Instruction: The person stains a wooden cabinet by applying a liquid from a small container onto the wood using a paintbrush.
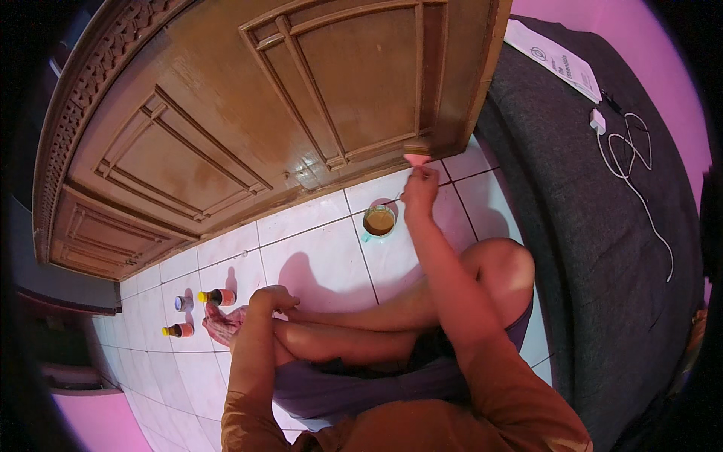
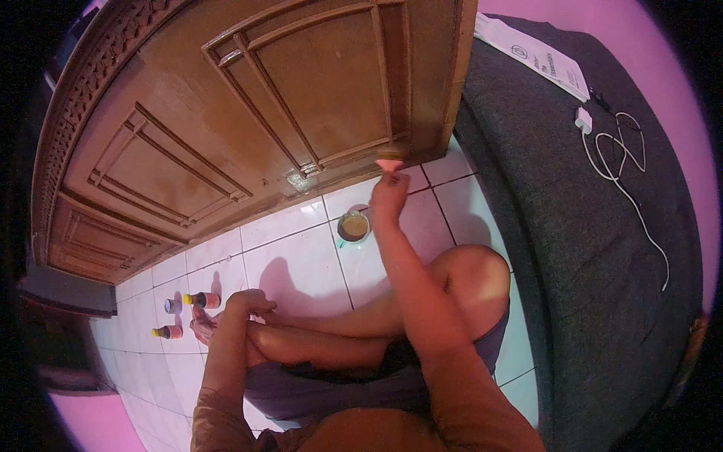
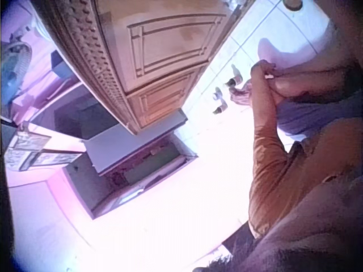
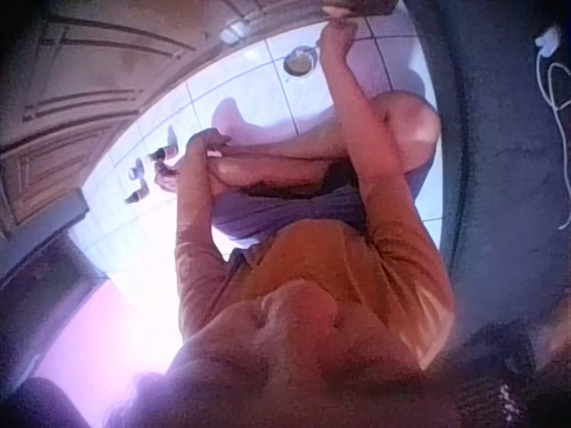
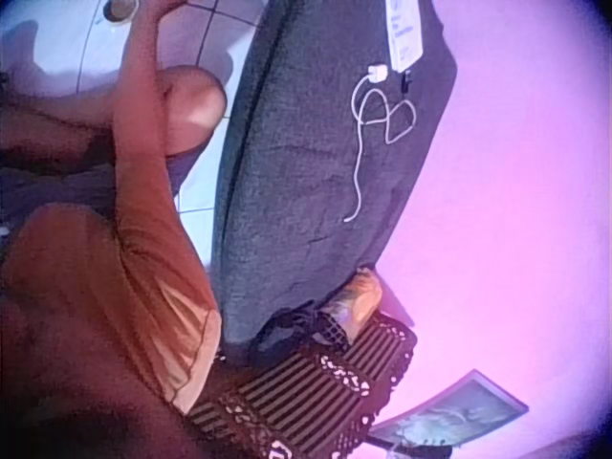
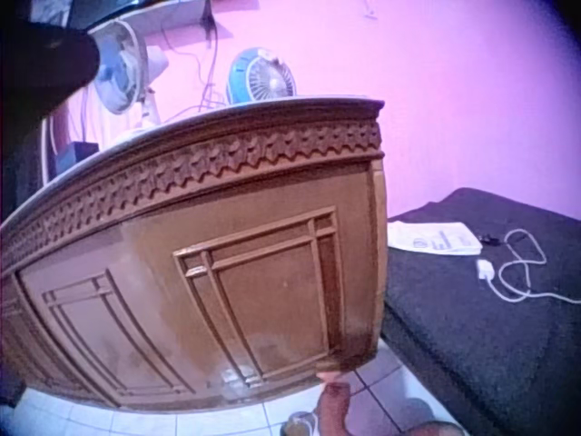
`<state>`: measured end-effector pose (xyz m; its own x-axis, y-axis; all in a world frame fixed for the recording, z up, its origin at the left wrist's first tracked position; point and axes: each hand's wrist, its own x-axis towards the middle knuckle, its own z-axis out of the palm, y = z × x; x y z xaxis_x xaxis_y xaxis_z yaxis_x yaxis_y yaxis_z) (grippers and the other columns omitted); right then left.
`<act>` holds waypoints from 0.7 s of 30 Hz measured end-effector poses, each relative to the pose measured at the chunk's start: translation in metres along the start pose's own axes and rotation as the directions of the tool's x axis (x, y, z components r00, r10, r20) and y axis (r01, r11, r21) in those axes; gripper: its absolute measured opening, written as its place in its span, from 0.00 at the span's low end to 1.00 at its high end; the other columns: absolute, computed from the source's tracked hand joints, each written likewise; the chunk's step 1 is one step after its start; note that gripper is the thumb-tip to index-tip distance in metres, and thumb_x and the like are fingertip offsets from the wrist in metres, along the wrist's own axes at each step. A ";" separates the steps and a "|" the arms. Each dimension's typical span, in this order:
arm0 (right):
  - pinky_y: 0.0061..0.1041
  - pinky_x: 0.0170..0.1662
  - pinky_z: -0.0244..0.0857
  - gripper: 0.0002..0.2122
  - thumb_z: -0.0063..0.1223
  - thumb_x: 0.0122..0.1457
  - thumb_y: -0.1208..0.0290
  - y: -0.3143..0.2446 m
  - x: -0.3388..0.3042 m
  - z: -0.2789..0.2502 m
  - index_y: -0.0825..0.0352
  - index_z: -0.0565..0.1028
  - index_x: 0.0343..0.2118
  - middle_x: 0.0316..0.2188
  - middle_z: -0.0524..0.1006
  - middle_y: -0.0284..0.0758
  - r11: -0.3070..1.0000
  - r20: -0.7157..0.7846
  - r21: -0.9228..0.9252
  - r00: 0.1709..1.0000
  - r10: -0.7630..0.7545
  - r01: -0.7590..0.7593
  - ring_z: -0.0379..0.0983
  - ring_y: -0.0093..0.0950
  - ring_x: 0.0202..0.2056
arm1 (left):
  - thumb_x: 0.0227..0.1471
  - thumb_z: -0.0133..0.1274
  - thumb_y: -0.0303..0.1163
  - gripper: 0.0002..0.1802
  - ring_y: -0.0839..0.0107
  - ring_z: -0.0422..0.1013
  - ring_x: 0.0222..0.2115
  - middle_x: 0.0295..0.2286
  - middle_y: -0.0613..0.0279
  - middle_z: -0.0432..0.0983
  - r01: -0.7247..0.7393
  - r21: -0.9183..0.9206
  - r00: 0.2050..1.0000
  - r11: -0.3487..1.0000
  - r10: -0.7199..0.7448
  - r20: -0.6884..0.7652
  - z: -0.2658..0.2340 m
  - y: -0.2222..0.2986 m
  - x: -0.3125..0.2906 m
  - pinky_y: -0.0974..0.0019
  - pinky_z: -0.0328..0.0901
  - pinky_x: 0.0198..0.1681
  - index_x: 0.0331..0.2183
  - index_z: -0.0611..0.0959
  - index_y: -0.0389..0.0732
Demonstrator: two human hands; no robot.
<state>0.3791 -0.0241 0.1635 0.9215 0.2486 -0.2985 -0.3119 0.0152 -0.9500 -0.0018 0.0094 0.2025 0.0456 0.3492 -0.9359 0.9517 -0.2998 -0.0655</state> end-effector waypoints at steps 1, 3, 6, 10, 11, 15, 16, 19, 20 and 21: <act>0.22 0.16 0.57 0.07 0.49 0.62 0.67 0.011 -0.002 0.004 0.64 0.68 0.35 0.22 0.68 0.29 0.995 0.122 -0.004 0.987 -0.102 0.103 0.62 0.20 0.16 | 0.52 0.48 0.52 0.30 0.58 0.77 0.35 0.35 0.50 0.80 -0.007 0.003 1.000 1.000 0.007 -0.010 -0.002 0.003 0.002 0.55 0.73 0.34 0.40 0.83 0.31; 0.22 0.16 0.57 0.07 0.49 0.63 0.67 0.022 -0.013 0.009 0.64 0.69 0.35 0.22 0.68 0.29 0.980 0.244 0.005 0.951 -0.192 0.197 0.62 0.20 0.17 | 0.52 0.48 0.52 0.31 0.58 0.77 0.34 0.35 0.49 0.80 -0.008 0.008 1.000 1.000 0.008 -0.017 -0.003 0.003 0.005 0.55 0.73 0.33 0.39 0.83 0.31; 0.22 0.17 0.56 0.07 0.49 0.63 0.67 0.021 -0.031 0.013 0.64 0.70 0.38 0.23 0.69 0.29 0.973 0.542 -0.176 0.840 -0.032 0.151 0.62 0.19 0.17 | 0.52 0.48 0.52 0.30 0.59 0.77 0.33 0.35 0.50 0.80 -0.003 -0.001 1.000 1.000 0.003 -0.005 0.000 -0.003 0.009 0.55 0.73 0.33 0.39 0.84 0.32; 0.32 0.39 0.70 0.12 0.54 0.58 0.66 0.006 -0.018 0.010 0.70 0.75 0.37 0.32 0.78 0.42 0.984 0.450 -0.176 0.892 0.047 0.037 0.76 0.35 0.35 | 0.52 0.47 0.51 0.28 0.59 0.77 0.34 0.35 0.52 0.81 0.012 0.018 1.000 1.000 -0.011 -0.020 0.001 -0.001 0.012 0.56 0.73 0.33 0.40 0.84 0.36; 0.33 0.38 0.70 0.12 0.53 0.59 0.66 -0.001 -0.013 0.006 0.71 0.74 0.37 0.32 0.78 0.42 0.986 0.389 -0.167 0.920 0.044 0.023 0.76 0.35 0.34 | 0.53 0.47 0.51 0.28 0.59 0.77 0.34 0.35 0.52 0.81 0.027 0.022 0.999 0.999 -0.026 -0.025 0.001 -0.001 0.010 0.57 0.73 0.33 0.41 0.84 0.37; 0.35 0.35 0.70 0.11 0.51 0.60 0.66 -0.038 -0.020 -0.009 0.70 0.72 0.38 0.30 0.77 0.42 0.979 0.174 -0.121 0.967 0.184 -0.164 0.76 0.37 0.33 | 0.53 0.47 0.51 0.27 0.59 0.77 0.34 0.35 0.53 0.81 0.010 0.011 1.000 1.000 -0.010 -0.005 0.005 -0.009 0.007 0.56 0.73 0.34 0.42 0.84 0.39; 0.29 0.26 0.64 0.09 0.51 0.61 0.67 -0.036 -0.015 -0.010 0.68 0.71 0.37 0.26 0.73 0.36 0.993 0.105 -0.041 0.988 0.116 -0.112 0.68 0.28 0.25 | 0.53 0.47 0.51 0.28 0.59 0.77 0.34 0.35 0.53 0.81 0.000 0.006 1.000 1.000 0.000 -0.010 0.003 -0.006 0.007 0.56 0.73 0.34 0.42 0.84 0.38; 0.24 0.18 0.59 0.07 0.51 0.61 0.69 0.008 -0.004 0.002 0.66 0.69 0.37 0.22 0.70 0.30 0.982 0.067 -0.059 0.982 -0.174 0.178 0.62 0.20 0.17 | 0.52 0.48 0.52 0.28 0.59 0.77 0.35 0.35 0.53 0.81 -0.010 0.008 1.000 1.000 0.010 -0.011 -0.001 -0.004 0.013 0.56 0.73 0.34 0.42 0.84 0.38; 0.24 0.18 0.59 0.07 0.51 0.61 0.69 0.026 -0.004 0.009 0.67 0.70 0.38 0.22 0.71 0.31 0.958 0.166 -0.110 0.955 -0.245 0.264 0.63 0.20 0.17 | 0.52 0.48 0.53 0.29 0.59 0.77 0.35 0.35 0.53 0.81 -0.007 0.009 1.000 1.000 0.007 0.001 -0.001 -0.003 0.016 0.56 0.73 0.34 0.41 0.84 0.38; 0.24 0.19 0.59 0.07 0.51 0.61 0.69 0.039 0.001 0.011 0.67 0.71 0.38 0.23 0.72 0.31 0.921 0.248 -0.145 0.914 -0.321 0.363 0.64 0.21 0.18 | 0.52 0.48 0.53 0.29 0.59 0.77 0.35 0.35 0.53 0.81 -0.023 0.028 1.000 0.999 0.023 -0.002 -0.006 0.007 0.016 0.56 0.73 0.34 0.41 0.84 0.38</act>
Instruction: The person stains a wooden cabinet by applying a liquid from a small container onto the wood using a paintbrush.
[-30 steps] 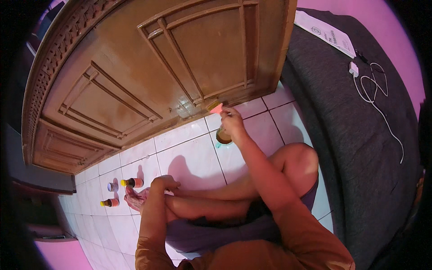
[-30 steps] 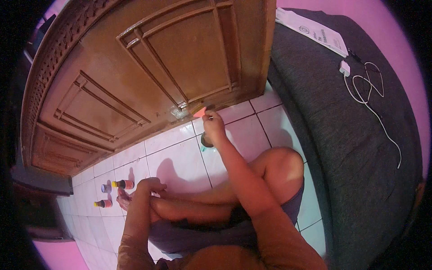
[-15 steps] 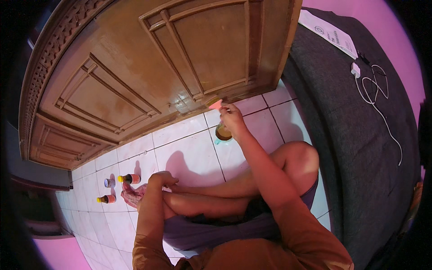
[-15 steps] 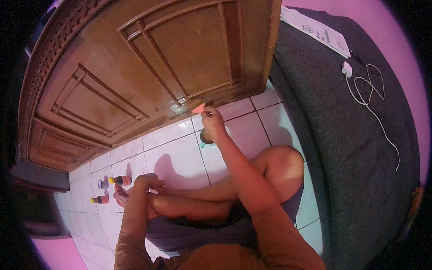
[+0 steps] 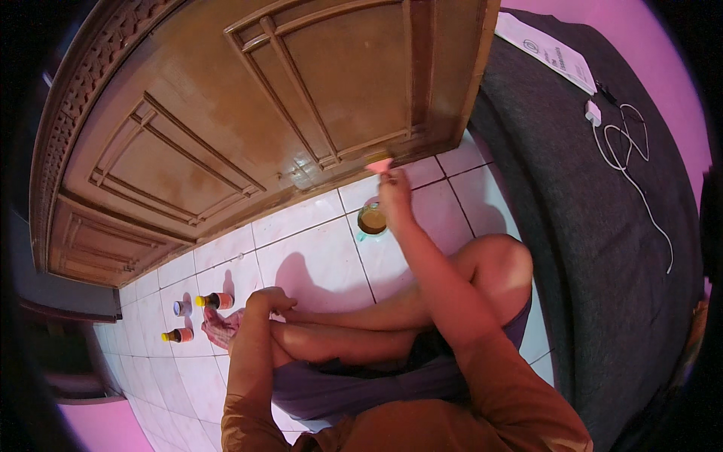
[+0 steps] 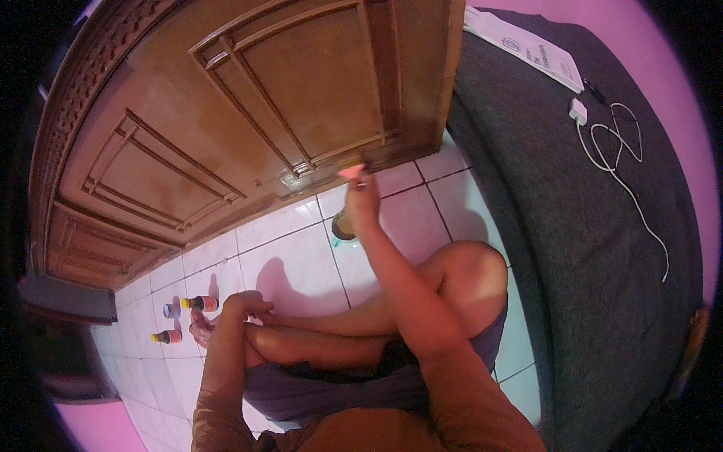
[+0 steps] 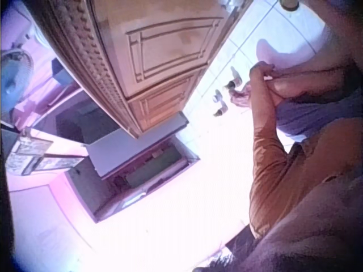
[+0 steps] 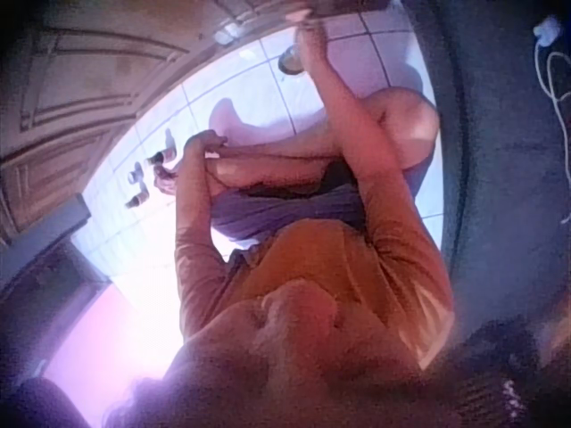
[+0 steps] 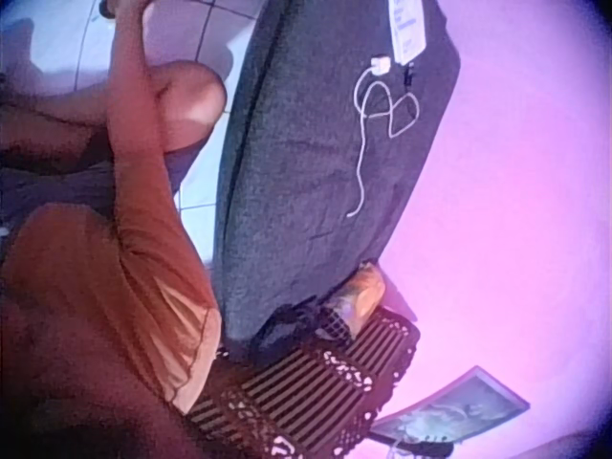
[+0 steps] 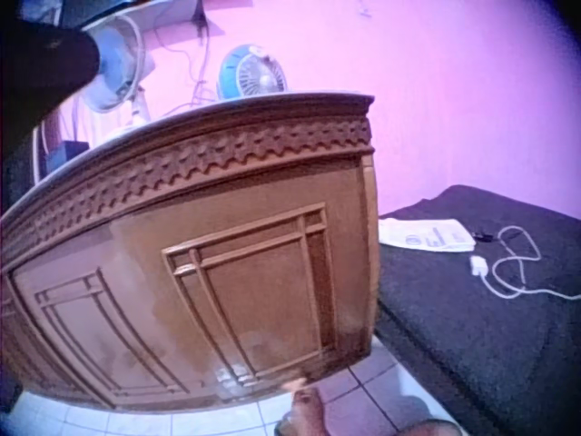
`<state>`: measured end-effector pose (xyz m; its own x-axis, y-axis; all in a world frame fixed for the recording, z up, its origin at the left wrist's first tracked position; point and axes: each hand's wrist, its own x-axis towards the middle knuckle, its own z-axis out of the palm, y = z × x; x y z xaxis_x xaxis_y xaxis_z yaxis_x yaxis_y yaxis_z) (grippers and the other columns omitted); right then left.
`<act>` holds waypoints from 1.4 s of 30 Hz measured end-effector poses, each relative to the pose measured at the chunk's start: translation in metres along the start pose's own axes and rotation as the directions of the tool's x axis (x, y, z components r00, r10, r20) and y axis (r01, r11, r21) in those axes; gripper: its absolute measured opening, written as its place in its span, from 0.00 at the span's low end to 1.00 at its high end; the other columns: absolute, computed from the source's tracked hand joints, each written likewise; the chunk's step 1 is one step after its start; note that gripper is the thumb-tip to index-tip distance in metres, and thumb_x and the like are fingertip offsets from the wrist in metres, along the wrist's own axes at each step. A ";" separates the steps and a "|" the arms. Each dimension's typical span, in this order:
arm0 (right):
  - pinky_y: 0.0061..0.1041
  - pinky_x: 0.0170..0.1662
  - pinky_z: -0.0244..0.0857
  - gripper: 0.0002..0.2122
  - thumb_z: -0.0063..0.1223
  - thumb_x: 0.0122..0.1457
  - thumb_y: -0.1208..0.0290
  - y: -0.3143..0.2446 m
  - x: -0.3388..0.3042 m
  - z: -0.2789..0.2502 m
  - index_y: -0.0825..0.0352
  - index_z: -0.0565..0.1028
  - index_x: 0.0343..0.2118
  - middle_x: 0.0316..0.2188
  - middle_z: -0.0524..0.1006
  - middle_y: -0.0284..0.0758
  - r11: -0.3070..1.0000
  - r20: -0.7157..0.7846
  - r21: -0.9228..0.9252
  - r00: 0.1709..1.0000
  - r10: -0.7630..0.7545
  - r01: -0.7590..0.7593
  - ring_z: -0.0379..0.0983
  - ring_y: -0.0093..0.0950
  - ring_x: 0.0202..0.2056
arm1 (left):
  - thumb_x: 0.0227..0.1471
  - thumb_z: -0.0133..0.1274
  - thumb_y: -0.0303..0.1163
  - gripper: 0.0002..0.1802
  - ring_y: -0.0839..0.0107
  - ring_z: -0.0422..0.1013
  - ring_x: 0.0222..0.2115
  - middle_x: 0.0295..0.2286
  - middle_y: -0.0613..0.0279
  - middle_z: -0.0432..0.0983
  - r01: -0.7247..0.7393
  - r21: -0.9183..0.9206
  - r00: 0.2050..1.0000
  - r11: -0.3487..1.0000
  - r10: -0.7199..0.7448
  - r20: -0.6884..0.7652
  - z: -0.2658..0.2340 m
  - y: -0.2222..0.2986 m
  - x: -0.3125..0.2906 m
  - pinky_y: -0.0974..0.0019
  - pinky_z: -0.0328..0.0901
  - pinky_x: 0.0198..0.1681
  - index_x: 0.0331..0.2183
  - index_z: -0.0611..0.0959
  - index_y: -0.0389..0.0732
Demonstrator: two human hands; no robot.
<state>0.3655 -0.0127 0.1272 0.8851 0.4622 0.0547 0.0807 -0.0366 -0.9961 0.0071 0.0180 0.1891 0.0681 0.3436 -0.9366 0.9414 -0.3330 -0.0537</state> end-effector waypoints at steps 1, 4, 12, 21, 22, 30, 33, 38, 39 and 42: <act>0.23 0.19 0.59 0.07 0.51 0.61 0.69 -0.005 -0.016 0.009 0.67 0.73 0.39 0.24 0.72 0.31 0.997 0.136 0.043 0.989 0.058 -0.065 0.65 0.20 0.19 | 0.51 0.48 0.52 0.29 0.60 0.78 0.33 0.33 0.52 0.81 0.012 -0.018 1.000 1.000 -0.013 -0.013 0.003 -0.004 -0.003 0.58 0.72 0.35 0.39 0.84 0.35; 0.28 0.34 0.63 0.09 0.52 0.60 0.69 -0.024 -0.036 0.015 0.69 0.75 0.39 0.32 0.75 0.39 0.980 0.366 -0.032 0.910 0.192 -0.194 0.70 0.30 0.32 | 0.50 0.49 0.52 0.30 0.60 0.78 0.30 0.30 0.51 0.82 0.033 -0.042 0.999 0.999 -0.035 -0.035 0.010 -0.014 -0.007 0.59 0.71 0.35 0.37 0.85 0.31; 0.21 0.16 0.56 0.05 0.46 0.64 0.69 -0.053 0.001 -0.025 0.63 0.67 0.39 0.22 0.68 0.28 0.883 -0.088 0.274 0.905 0.416 -0.380 0.60 0.18 0.17 | 0.53 0.46 0.53 0.29 0.61 0.77 0.35 0.35 0.52 0.80 0.047 0.019 0.999 0.999 -0.047 -0.009 0.011 -0.015 -0.007 0.58 0.73 0.35 0.41 0.84 0.37; 0.21 0.22 0.61 0.06 0.46 0.64 0.70 -0.030 -0.037 -0.004 0.61 0.70 0.42 0.26 0.71 0.28 0.905 0.354 0.058 0.856 0.377 -0.422 0.66 0.19 0.24 | 0.51 0.46 0.53 0.30 0.60 0.76 0.35 0.35 0.51 0.80 0.068 -0.038 0.997 0.997 -0.066 0.032 0.008 -0.019 -0.002 0.58 0.72 0.35 0.40 0.84 0.35; 0.22 0.23 0.62 0.05 0.46 0.64 0.70 -0.014 -0.023 -0.012 0.61 0.70 0.41 0.27 0.72 0.28 0.934 0.191 0.092 0.927 0.324 -0.345 0.67 0.19 0.25 | 0.51 0.47 0.53 0.31 0.60 0.76 0.34 0.34 0.50 0.80 0.041 -0.011 0.999 0.999 -0.041 0.021 0.002 -0.007 -0.007 0.58 0.72 0.34 0.39 0.84 0.34; 0.20 0.21 0.56 0.07 0.48 0.62 0.69 -0.051 -0.020 -0.028 0.61 0.70 0.42 0.25 0.70 0.29 0.801 0.179 0.312 0.860 0.479 -0.511 0.61 0.18 0.20 | 0.51 0.47 0.52 0.30 0.60 0.77 0.33 0.34 0.51 0.80 0.011 -0.034 1.000 0.999 -0.011 0.002 0.007 -0.020 -0.002 0.58 0.72 0.33 0.39 0.84 0.34; 0.19 0.20 0.55 0.08 0.49 0.63 0.68 -0.044 -0.021 -0.027 0.61 0.70 0.42 0.24 0.71 0.30 0.783 0.362 0.209 0.790 0.495 -0.586 0.63 0.19 0.21 | 0.51 0.47 0.52 0.30 0.60 0.77 0.33 0.33 0.52 0.80 0.001 -0.043 1.000 0.999 0.000 0.017 0.006 -0.018 0.001 0.58 0.72 0.33 0.39 0.84 0.36; 0.35 0.38 0.68 0.09 0.51 0.59 0.67 -0.036 -0.006 -0.036 0.68 0.75 0.36 0.33 0.78 0.46 0.942 -0.083 0.070 0.939 0.335 -0.329 0.76 0.41 0.34 | 0.51 0.46 0.52 0.29 0.61 0.77 0.32 0.33 0.52 0.80 0.033 -0.004 0.999 0.999 -0.033 -0.007 0.007 -0.013 0.000 0.58 0.73 0.32 0.39 0.85 0.36; 0.35 0.38 0.68 0.09 0.51 0.59 0.67 -0.036 -0.008 -0.033 0.68 0.75 0.36 0.33 0.78 0.46 0.942 -0.080 0.068 0.939 0.334 -0.329 0.76 0.41 0.34 | 0.51 0.46 0.52 0.29 0.61 0.77 0.32 0.33 0.52 0.80 0.033 -0.008 0.999 0.999 -0.033 -0.006 0.007 -0.014 -0.001 0.58 0.73 0.32 0.39 0.85 0.36; 0.36 0.40 0.68 0.08 0.51 0.59 0.68 -0.027 -0.010 -0.029 0.66 0.74 0.36 0.33 0.78 0.46 0.980 0.081 0.008 0.977 0.197 -0.199 0.76 0.42 0.37 | 0.51 0.46 0.52 0.29 0.60 0.77 0.31 0.32 0.52 0.80 0.020 0.010 1.000 1.000 -0.020 -0.002 0.003 -0.009 -0.004 0.58 0.73 0.31 0.38 0.85 0.35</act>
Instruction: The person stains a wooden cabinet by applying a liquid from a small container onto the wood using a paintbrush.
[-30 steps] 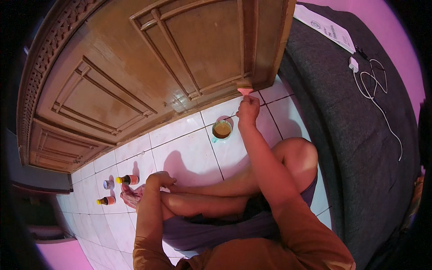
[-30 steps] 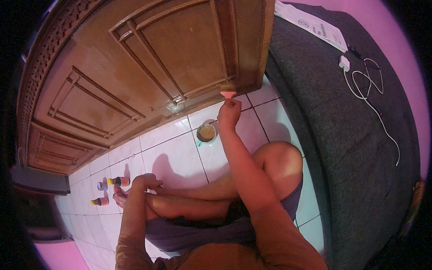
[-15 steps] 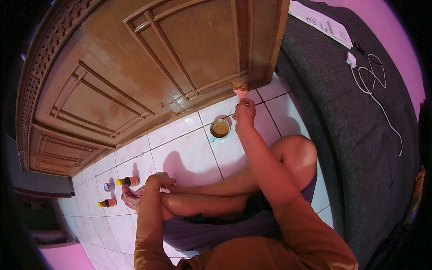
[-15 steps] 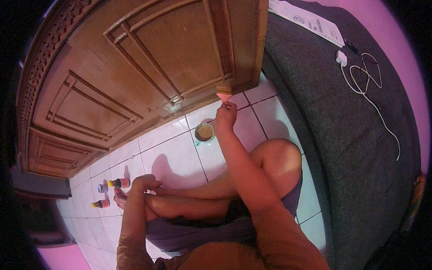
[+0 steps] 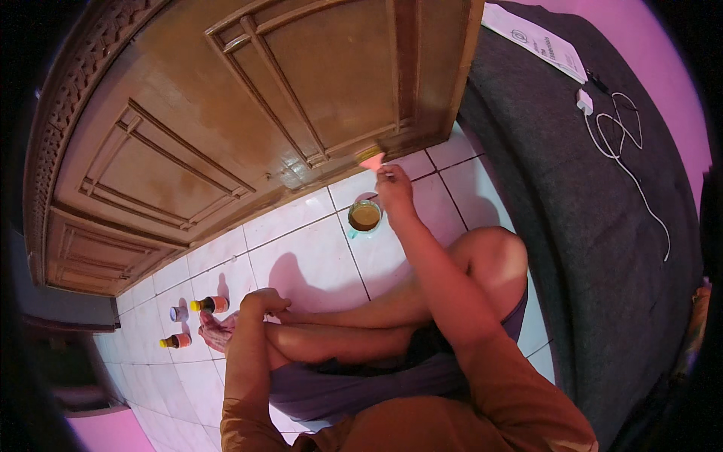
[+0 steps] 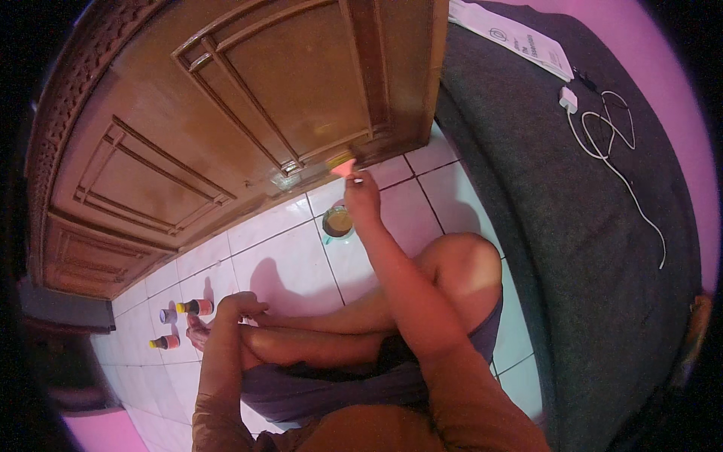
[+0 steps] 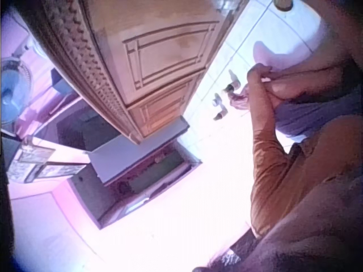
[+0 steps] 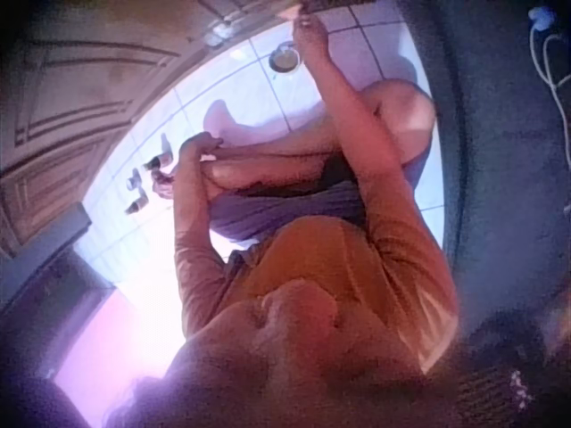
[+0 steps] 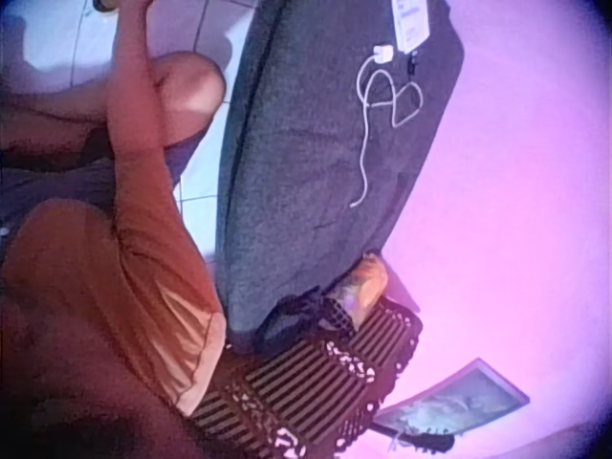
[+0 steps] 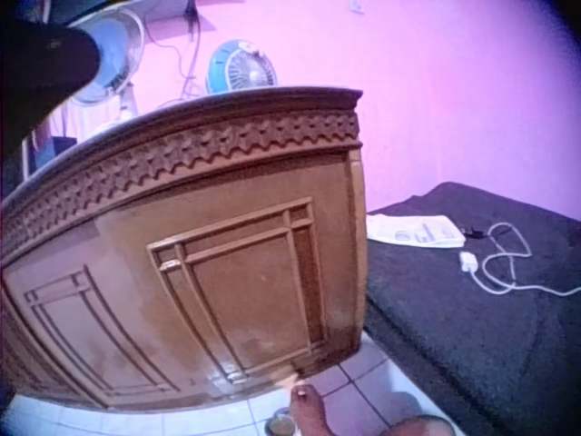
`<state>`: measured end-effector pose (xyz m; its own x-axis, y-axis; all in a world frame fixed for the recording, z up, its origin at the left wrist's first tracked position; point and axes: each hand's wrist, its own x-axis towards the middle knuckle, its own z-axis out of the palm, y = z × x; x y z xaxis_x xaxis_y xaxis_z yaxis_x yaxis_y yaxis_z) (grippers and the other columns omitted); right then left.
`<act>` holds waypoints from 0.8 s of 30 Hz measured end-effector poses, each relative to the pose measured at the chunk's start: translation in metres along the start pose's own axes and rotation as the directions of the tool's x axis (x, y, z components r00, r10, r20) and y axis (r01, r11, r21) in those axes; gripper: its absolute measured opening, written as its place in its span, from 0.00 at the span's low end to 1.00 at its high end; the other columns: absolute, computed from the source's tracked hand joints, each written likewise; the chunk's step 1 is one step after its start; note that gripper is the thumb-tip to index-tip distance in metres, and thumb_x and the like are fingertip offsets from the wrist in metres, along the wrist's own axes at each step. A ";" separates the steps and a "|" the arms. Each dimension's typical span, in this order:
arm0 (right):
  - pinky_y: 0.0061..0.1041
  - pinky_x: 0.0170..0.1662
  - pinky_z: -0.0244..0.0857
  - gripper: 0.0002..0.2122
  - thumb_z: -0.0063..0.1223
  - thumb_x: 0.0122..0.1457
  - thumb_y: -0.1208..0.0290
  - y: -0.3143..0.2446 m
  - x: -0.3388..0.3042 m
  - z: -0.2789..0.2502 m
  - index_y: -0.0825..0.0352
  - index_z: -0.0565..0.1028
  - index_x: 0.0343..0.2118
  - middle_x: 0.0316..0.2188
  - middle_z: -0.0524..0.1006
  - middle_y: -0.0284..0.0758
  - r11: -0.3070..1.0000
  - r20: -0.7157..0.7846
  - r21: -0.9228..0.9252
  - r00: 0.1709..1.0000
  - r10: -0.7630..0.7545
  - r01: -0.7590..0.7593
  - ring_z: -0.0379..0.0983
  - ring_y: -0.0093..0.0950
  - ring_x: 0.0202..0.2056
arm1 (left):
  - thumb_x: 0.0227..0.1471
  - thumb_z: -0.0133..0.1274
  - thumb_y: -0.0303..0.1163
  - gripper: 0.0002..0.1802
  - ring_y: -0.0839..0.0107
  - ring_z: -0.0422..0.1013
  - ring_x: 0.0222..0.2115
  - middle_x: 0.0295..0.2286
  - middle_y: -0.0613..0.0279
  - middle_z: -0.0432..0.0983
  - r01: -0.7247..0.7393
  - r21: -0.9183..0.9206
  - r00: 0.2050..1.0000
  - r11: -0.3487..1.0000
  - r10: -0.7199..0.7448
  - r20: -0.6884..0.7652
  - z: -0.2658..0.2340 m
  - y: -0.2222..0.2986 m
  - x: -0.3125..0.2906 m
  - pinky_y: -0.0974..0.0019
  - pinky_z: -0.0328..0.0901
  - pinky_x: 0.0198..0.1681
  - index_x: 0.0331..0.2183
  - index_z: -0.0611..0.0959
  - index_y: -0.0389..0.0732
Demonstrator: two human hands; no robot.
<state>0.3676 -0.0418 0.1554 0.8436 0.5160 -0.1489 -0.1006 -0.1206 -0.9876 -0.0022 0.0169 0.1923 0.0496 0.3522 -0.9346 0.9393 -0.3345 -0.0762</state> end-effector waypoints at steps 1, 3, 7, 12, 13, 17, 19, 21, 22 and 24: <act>0.36 0.41 0.68 0.07 0.51 0.59 0.68 0.002 -0.003 0.004 0.66 0.74 0.35 0.33 0.77 0.47 1.000 0.056 -0.021 0.998 -0.021 0.023 0.76 0.42 0.37 | 0.51 0.46 0.52 0.29 0.60 0.77 0.31 0.32 0.52 0.80 0.013 -0.011 1.000 1.000 -0.013 0.001 0.000 -0.001 -0.002 0.59 0.73 0.31 0.37 0.85 0.34; 0.37 0.41 0.67 0.06 0.50 0.58 0.70 -0.011 -0.020 0.010 0.66 0.74 0.35 0.32 0.78 0.46 0.990 -0.002 -0.142 1.000 -0.024 0.023 0.76 0.43 0.38 | 0.51 0.47 0.52 0.29 0.60 0.77 0.30 0.31 0.53 0.81 0.039 -0.042 0.999 0.998 -0.039 0.010 0.010 -0.012 0.001 0.59 0.73 0.31 0.37 0.85 0.34; 0.37 0.40 0.67 0.06 0.50 0.58 0.71 -0.006 0.010 -0.009 0.66 0.74 0.36 0.32 0.78 0.45 0.999 -0.236 0.038 0.971 0.039 -0.031 0.75 0.42 0.35 | 0.52 0.47 0.52 0.29 0.62 0.77 0.32 0.33 0.54 0.81 -0.024 -0.005 1.000 1.000 0.024 -0.015 -0.001 0.004 -0.003 0.59 0.72 0.32 0.38 0.85 0.35; 0.38 0.38 0.68 0.08 0.49 0.60 0.68 -0.005 -0.021 0.015 0.66 0.73 0.37 0.30 0.78 0.44 0.994 0.213 0.022 0.972 0.097 -0.104 0.75 0.42 0.33 | 0.52 0.47 0.53 0.29 0.62 0.77 0.34 0.34 0.55 0.81 0.047 -0.025 0.999 0.999 -0.046 0.029 0.007 -0.010 0.006 0.59 0.72 0.33 0.39 0.85 0.37; 0.38 0.38 0.68 0.08 0.49 0.60 0.68 -0.009 -0.022 0.013 0.66 0.73 0.37 0.30 0.78 0.44 0.994 0.214 0.023 0.972 0.098 -0.105 0.75 0.42 0.33 | 0.52 0.47 0.53 0.29 0.62 0.77 0.34 0.33 0.55 0.81 0.019 -0.039 1.000 0.999 -0.018 0.025 0.006 -0.011 0.004 0.59 0.72 0.33 0.39 0.85 0.37; 0.39 0.41 0.68 0.07 0.47 0.62 0.69 -0.021 -0.013 0.002 0.66 0.72 0.38 0.35 0.77 0.47 0.996 -0.170 -0.085 0.985 -0.028 0.013 0.75 0.44 0.37 | 0.52 0.47 0.53 0.29 0.61 0.77 0.33 0.32 0.54 0.81 -0.030 -0.003 0.999 1.000 0.030 0.010 0.005 -0.007 -0.001 0.59 0.72 0.32 0.38 0.85 0.35; 0.38 0.43 0.67 0.07 0.47 0.62 0.69 -0.010 -0.004 0.001 0.66 0.72 0.38 0.36 0.77 0.48 0.999 -0.103 -0.032 0.995 0.001 -0.004 0.75 0.44 0.39 | 0.52 0.47 0.52 0.29 0.60 0.77 0.32 0.32 0.53 0.81 -0.016 -0.005 1.000 1.000 0.016 0.002 0.000 0.005 -0.008 0.59 0.72 0.31 0.38 0.84 0.34; 0.37 0.44 0.67 0.08 0.48 0.61 0.68 0.007 0.005 0.005 0.67 0.73 0.38 0.37 0.77 0.48 0.997 -0.003 -0.020 0.997 -0.073 0.072 0.75 0.44 0.40 | 0.52 0.47 0.52 0.29 0.60 0.77 0.32 0.32 0.53 0.81 0.000 -0.006 1.000 1.000 0.000 -0.008 -0.005 0.011 -0.010 0.58 0.72 0.31 0.38 0.84 0.33; 0.37 0.45 0.67 0.09 0.49 0.60 0.68 0.003 -0.005 0.010 0.68 0.75 0.37 0.37 0.77 0.48 0.993 0.124 -0.100 0.991 -0.053 0.066 0.75 0.44 0.41 | 0.52 0.48 0.52 0.30 0.60 0.77 0.32 0.32 0.52 0.81 -0.025 -0.013 1.000 1.000 0.025 -0.011 -0.003 0.008 -0.010 0.58 0.72 0.31 0.38 0.84 0.33; 0.36 0.47 0.67 0.11 0.52 0.58 0.68 0.008 -0.006 0.014 0.70 0.78 0.38 0.38 0.78 0.49 0.970 0.253 -0.173 0.960 -0.123 0.169 0.75 0.44 0.42 | 0.52 0.48 0.52 0.30 0.59 0.77 0.32 0.33 0.52 0.81 -0.047 -0.029 0.999 0.998 0.046 -0.011 -0.002 0.002 -0.011 0.58 0.72 0.30 0.38 0.84 0.33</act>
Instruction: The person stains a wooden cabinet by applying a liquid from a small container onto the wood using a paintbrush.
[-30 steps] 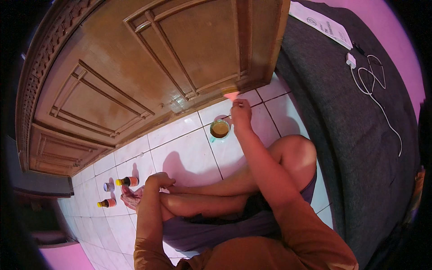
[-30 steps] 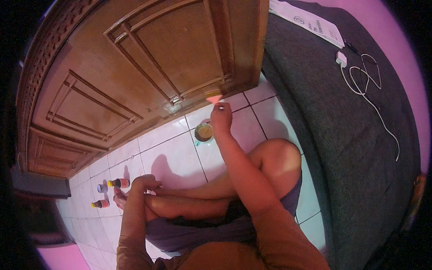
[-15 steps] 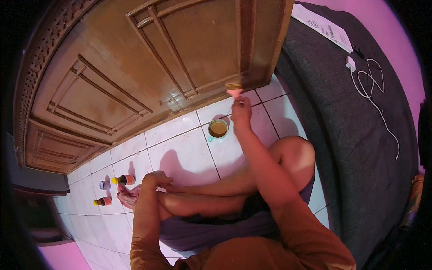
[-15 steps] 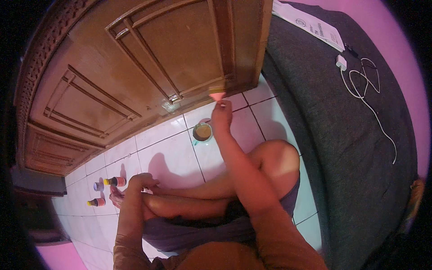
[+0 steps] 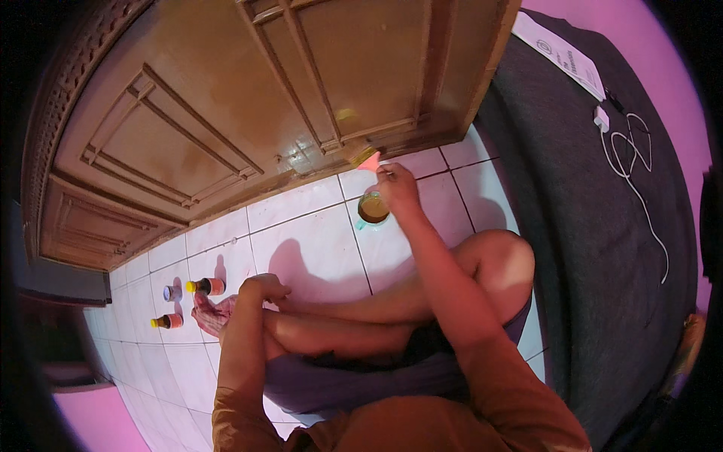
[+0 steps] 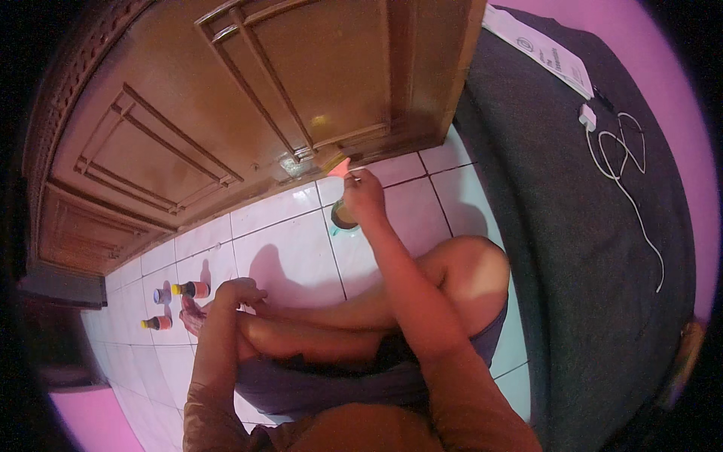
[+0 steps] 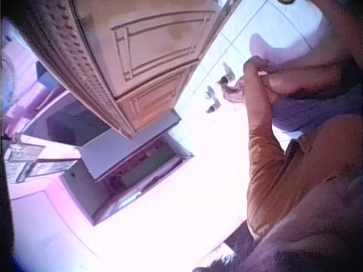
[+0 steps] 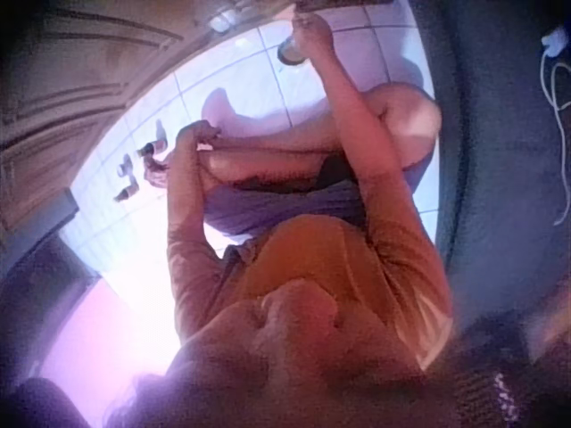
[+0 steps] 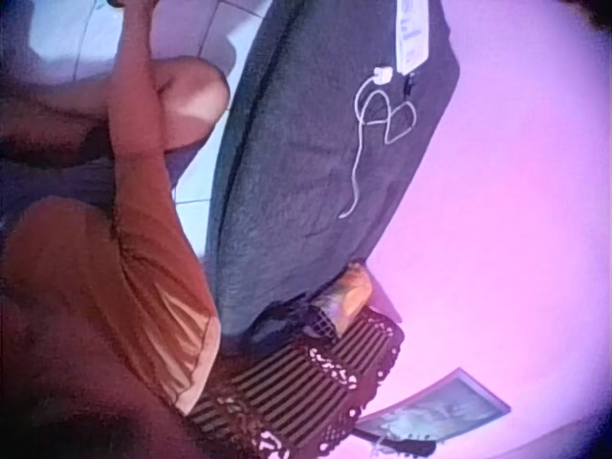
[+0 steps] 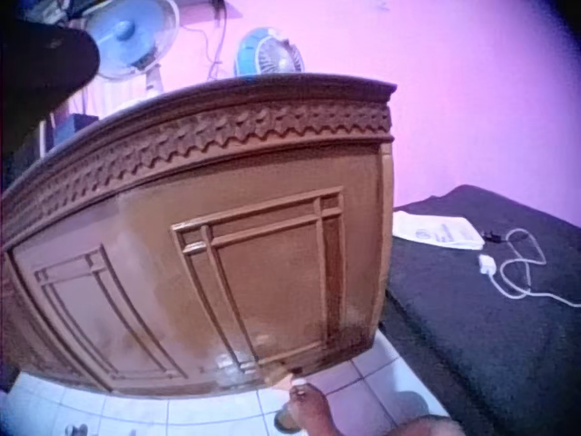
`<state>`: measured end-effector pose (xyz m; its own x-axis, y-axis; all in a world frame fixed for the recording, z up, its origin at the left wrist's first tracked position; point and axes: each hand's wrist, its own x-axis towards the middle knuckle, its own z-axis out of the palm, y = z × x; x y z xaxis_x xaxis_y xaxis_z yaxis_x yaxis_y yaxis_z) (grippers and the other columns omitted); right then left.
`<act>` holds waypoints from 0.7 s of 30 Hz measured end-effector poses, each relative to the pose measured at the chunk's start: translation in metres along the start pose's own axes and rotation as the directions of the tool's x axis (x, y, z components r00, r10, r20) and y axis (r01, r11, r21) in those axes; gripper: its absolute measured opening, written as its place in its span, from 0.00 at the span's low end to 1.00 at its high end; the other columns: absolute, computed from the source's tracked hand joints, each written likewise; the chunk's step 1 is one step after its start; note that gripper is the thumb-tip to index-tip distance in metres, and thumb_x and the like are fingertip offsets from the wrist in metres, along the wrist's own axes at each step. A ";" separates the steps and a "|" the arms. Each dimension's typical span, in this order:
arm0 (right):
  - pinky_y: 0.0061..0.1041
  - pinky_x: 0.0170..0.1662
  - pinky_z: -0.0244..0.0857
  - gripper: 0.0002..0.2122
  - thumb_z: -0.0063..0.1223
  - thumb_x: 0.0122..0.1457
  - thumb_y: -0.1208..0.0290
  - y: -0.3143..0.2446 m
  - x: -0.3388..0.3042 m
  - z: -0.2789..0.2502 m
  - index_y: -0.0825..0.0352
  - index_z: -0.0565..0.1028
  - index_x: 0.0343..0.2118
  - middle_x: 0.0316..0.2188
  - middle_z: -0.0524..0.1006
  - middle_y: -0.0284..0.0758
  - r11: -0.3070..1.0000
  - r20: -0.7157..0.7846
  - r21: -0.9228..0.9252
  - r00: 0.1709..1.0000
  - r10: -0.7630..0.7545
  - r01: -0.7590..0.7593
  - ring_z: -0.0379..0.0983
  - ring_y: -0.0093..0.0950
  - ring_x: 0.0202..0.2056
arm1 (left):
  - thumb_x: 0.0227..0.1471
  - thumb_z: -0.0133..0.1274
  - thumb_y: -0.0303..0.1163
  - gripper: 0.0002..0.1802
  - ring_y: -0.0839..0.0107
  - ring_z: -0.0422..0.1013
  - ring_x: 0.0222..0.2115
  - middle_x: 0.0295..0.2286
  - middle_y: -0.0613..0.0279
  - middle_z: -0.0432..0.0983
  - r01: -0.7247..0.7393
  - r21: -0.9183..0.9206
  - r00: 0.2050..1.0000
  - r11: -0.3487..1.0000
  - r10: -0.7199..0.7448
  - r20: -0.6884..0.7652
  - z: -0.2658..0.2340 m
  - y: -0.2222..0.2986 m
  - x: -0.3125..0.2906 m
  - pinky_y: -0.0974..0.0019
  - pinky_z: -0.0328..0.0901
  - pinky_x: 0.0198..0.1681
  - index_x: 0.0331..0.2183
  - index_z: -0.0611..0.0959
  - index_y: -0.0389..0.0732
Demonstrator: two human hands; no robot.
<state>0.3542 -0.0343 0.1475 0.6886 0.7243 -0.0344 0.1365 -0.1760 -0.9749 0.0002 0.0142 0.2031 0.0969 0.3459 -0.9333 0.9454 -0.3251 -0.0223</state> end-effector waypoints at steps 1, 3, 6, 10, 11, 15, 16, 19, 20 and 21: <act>0.36 0.47 0.67 0.11 0.52 0.58 0.68 -0.004 0.001 -0.013 0.70 0.78 0.38 0.38 0.78 0.49 1.000 0.009 -0.011 1.000 -0.001 0.001 0.75 0.44 0.42 | 0.51 0.48 0.52 0.30 0.59 0.77 0.32 0.33 0.51 0.81 -0.002 0.002 1.000 1.000 0.002 -0.010 -0.001 0.005 -0.005 0.58 0.72 0.31 0.38 0.84 0.33; 0.37 0.47 0.68 0.12 0.51 0.57 0.69 -0.046 -0.007 -0.042 0.70 0.78 0.40 0.40 0.78 0.50 0.986 0.107 -0.137 0.991 -0.076 0.090 0.76 0.45 0.42 | 0.51 0.48 0.52 0.30 0.58 0.77 0.33 0.33 0.51 0.81 0.002 -0.032 1.000 0.999 -0.003 -0.016 0.001 0.001 -0.007 0.58 0.72 0.32 0.38 0.85 0.33; 0.36 0.46 0.69 0.13 0.51 0.55 0.72 -0.130 -0.031 -0.086 0.69 0.79 0.42 0.40 0.78 0.50 0.932 0.249 -0.332 0.967 -0.061 0.145 0.76 0.45 0.42 | 0.48 0.49 0.48 0.27 0.59 0.78 0.34 0.35 0.50 0.82 -0.017 -0.033 1.000 0.999 0.017 0.007 0.001 -0.002 0.001 0.58 0.72 0.39 0.39 0.86 0.37; 0.31 0.39 0.69 0.10 0.52 0.54 0.73 -0.140 -0.044 -0.093 0.69 0.79 0.38 0.31 0.80 0.42 0.875 0.362 -0.395 0.923 -0.131 0.280 0.76 0.34 0.34 | 0.47 0.49 0.48 0.27 0.59 0.78 0.35 0.36 0.51 0.81 -0.011 0.032 1.000 0.999 0.011 -0.004 0.000 -0.002 0.003 0.58 0.72 0.39 0.39 0.85 0.36; 0.26 0.34 0.69 0.09 0.53 0.55 0.74 -0.139 -0.045 -0.095 0.71 0.78 0.37 0.27 0.80 0.37 0.850 0.398 -0.420 0.906 -0.142 0.318 0.76 0.24 0.27 | 0.47 0.49 0.48 0.27 0.59 0.78 0.35 0.36 0.51 0.81 -0.023 0.016 1.000 1.000 0.023 -0.005 0.000 0.000 0.003 0.58 0.72 0.39 0.39 0.85 0.36; 0.23 0.29 0.69 0.08 0.55 0.54 0.73 -0.137 -0.051 -0.090 0.70 0.78 0.35 0.24 0.79 0.36 0.909 0.384 -0.387 0.923 0.008 0.153 0.75 0.22 0.24 | 0.48 0.49 0.49 0.27 0.59 0.78 0.35 0.35 0.52 0.82 -0.020 -0.044 1.000 0.999 0.020 0.003 0.004 -0.004 0.009 0.58 0.71 0.39 0.37 0.86 0.36; 0.24 0.29 0.68 0.07 0.55 0.53 0.73 -0.135 -0.052 -0.088 0.69 0.79 0.33 0.22 0.78 0.37 0.909 0.364 -0.381 0.931 -0.021 0.169 0.74 0.25 0.23 | 0.48 0.49 0.49 0.26 0.59 0.78 0.35 0.34 0.53 0.82 -0.010 -0.042 1.000 0.999 0.009 -0.012 0.005 -0.006 0.010 0.58 0.71 0.40 0.36 0.86 0.36; 0.26 0.30 0.68 0.07 0.56 0.52 0.72 -0.124 -0.048 -0.083 0.69 0.79 0.30 0.21 0.77 0.39 0.912 0.333 -0.359 0.940 -0.073 0.198 0.74 0.28 0.23 | 0.48 0.49 0.49 0.26 0.59 0.78 0.35 0.34 0.53 0.82 0.000 -0.042 1.000 0.999 -0.001 -0.025 0.006 -0.008 0.012 0.59 0.71 0.40 0.36 0.87 0.36; 0.26 0.30 0.68 0.07 0.57 0.52 0.72 -0.120 -0.046 -0.082 0.70 0.79 0.30 0.20 0.77 0.39 0.916 0.320 -0.342 0.942 -0.099 0.212 0.74 0.28 0.23 | 0.48 0.49 0.49 0.26 0.59 0.78 0.35 0.34 0.53 0.82 -0.002 -0.043 1.000 0.999 0.001 -0.024 0.005 -0.007 0.012 0.59 0.71 0.40 0.36 0.87 0.36; 0.26 0.30 0.68 0.07 0.57 0.52 0.72 -0.117 -0.044 -0.082 0.70 0.79 0.30 0.20 0.77 0.39 0.915 0.320 -0.343 0.942 -0.098 0.212 0.74 0.28 0.23 | 0.48 0.49 0.48 0.26 0.60 0.78 0.35 0.34 0.53 0.82 0.002 -0.034 1.000 0.999 -0.003 -0.020 0.005 -0.005 0.011 0.59 0.71 0.40 0.36 0.86 0.36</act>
<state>0.3661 -0.1005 0.2812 0.4075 0.9132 -0.0071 0.5154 -0.2364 -0.8237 -0.0053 0.0158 0.1911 0.1006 0.3643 -0.9258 0.9557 -0.2939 -0.0118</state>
